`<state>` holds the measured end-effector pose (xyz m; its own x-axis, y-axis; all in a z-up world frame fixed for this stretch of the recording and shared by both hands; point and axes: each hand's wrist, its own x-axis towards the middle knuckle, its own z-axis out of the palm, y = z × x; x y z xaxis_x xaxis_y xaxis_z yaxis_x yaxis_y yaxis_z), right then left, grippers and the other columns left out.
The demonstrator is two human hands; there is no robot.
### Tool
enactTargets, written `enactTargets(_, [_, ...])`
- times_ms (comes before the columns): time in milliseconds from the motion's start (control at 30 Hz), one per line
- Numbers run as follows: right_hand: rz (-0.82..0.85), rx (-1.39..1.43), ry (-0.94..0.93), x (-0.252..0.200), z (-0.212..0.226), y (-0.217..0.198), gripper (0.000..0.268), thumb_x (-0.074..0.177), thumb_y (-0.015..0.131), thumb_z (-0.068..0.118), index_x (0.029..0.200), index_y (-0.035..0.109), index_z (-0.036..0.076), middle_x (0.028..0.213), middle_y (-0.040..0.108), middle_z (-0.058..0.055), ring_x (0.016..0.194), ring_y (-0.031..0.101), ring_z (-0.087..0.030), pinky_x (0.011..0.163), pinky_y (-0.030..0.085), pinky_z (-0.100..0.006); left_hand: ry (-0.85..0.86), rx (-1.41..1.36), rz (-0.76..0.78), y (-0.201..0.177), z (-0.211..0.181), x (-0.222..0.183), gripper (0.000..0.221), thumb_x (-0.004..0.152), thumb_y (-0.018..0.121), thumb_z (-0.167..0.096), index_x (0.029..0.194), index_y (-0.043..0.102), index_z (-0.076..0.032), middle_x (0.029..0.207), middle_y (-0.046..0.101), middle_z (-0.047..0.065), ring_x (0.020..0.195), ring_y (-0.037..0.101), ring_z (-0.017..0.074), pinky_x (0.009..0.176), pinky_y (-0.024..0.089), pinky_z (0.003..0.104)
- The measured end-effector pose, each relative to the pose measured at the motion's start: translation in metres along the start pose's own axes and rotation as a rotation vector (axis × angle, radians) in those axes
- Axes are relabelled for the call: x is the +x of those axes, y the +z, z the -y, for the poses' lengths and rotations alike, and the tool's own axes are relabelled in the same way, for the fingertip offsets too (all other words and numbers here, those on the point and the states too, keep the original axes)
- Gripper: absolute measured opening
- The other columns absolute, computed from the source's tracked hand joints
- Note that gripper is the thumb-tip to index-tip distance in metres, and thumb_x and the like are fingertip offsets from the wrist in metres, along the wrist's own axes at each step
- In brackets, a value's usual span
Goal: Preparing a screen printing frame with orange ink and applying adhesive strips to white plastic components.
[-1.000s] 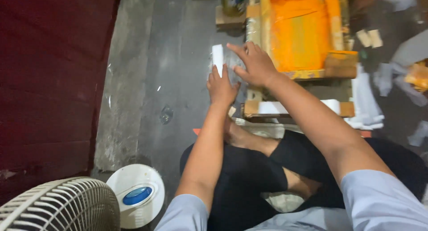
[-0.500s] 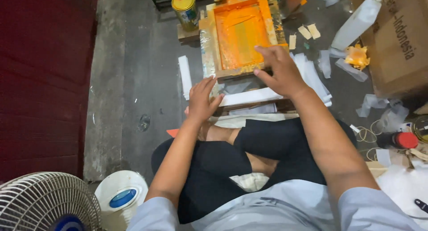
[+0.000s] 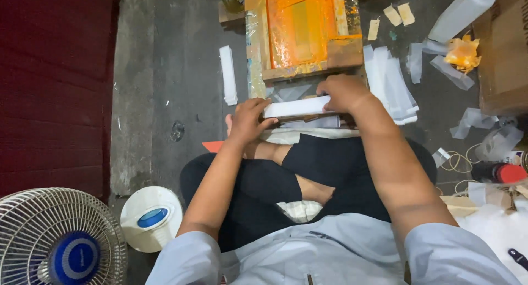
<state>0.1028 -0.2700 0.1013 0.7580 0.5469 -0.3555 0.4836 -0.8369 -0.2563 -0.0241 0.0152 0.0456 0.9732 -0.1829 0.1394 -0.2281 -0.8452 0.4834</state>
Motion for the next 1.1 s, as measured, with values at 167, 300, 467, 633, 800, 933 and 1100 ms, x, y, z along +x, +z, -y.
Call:
enactTargets(167, [0.007, -0.126, -0.049, 0.016, 0.002, 0.02, 0.039, 0.07, 0.09, 0.028, 0.107, 0.079, 0.019, 0.1, 0.075, -0.007, 0.097, 0.074, -0.032, 0.077, 0.058, -0.046, 0.034, 0.043, -0.002, 0.006, 0.005, 0.0, 0.047, 0.089, 0.081, -0.033, 0.13, 0.07, -0.012, 0.12, 0.07, 0.011, 0.117, 0.065, 0.0298, 0.096, 0.043, 0.045])
enactTargets(300, [0.005, -0.165, -0.033, 0.035, -0.005, 0.04, 0.031, 0.068, 0.091, 0.027, 0.096, 0.079, 0.018, 0.091, 0.074, -0.006, 0.09, 0.074, -0.031, 0.071, 0.056, -0.046, 0.046, 0.051, -0.014, 0.007, 0.007, 0.002, 0.041, 0.09, 0.08, -0.03, 0.127, 0.071, -0.012, 0.115, 0.071, 0.01, 0.113, 0.066, 0.0292, 0.093, 0.045, 0.044])
enactTargets(467, [0.061, -0.09, -0.043, 0.015, 0.01, 0.01, 0.029, 0.074, 0.087, 0.018, 0.101, 0.079, 0.012, 0.097, 0.076, -0.013, 0.098, 0.074, -0.036, 0.078, 0.057, -0.049, 0.034, 0.038, -0.013, 0.006, 0.008, 0.0, 0.044, 0.091, 0.078, -0.033, 0.13, 0.069, -0.014, 0.117, 0.069, 0.009, 0.115, 0.065, 0.0288, 0.095, 0.043, 0.045])
enactTargets(633, [0.057, -0.072, -0.05, 0.012, 0.01, 0.007, 0.029, 0.075, 0.087, 0.017, 0.102, 0.078, 0.011, 0.099, 0.078, -0.016, 0.1, 0.074, -0.038, 0.079, 0.058, -0.05, 0.038, 0.017, -0.045, 0.01, 0.009, -0.001, 0.043, 0.093, 0.077, -0.036, 0.13, 0.068, -0.016, 0.117, 0.069, 0.009, 0.116, 0.065, 0.0286, 0.096, 0.043, 0.045])
enactTargets(800, [0.023, -0.04, -0.02, 0.012, 0.006, 0.007, 0.03, 0.075, 0.088, 0.021, 0.103, 0.079, 0.016, 0.098, 0.079, -0.011, 0.1, 0.075, -0.036, 0.08, 0.058, -0.049, 0.035, 0.013, -0.034, 0.007, 0.005, 0.0, 0.043, 0.093, 0.077, -0.035, 0.129, 0.068, -0.015, 0.118, 0.07, 0.01, 0.117, 0.065, 0.0291, 0.096, 0.043, 0.045])
enactTargets(933, [0.025, -0.021, -0.021, 0.01, 0.003, 0.003, 0.028, 0.077, 0.087, 0.024, 0.103, 0.079, 0.017, 0.098, 0.08, -0.009, 0.101, 0.075, -0.035, 0.082, 0.058, -0.048, 0.038, 0.009, -0.04, 0.006, 0.005, 0.0, 0.043, 0.091, 0.079, -0.035, 0.128, 0.068, -0.014, 0.118, 0.07, 0.01, 0.118, 0.064, 0.0296, 0.096, 0.043, 0.045])
enactTargets(1100, [0.02, 0.146, -0.046, 0.004, -0.002, -0.007, 0.02, 0.082, 0.081, 0.019, 0.101, 0.078, 0.012, 0.101, 0.08, -0.013, 0.106, 0.073, -0.04, 0.087, 0.057, -0.052, 0.058, -0.038, -0.076, 0.001, 0.0, 0.0, 0.044, 0.092, 0.08, -0.038, 0.126, 0.069, -0.013, 0.117, 0.07, 0.011, 0.119, 0.063, 0.0316, 0.097, 0.043, 0.046])
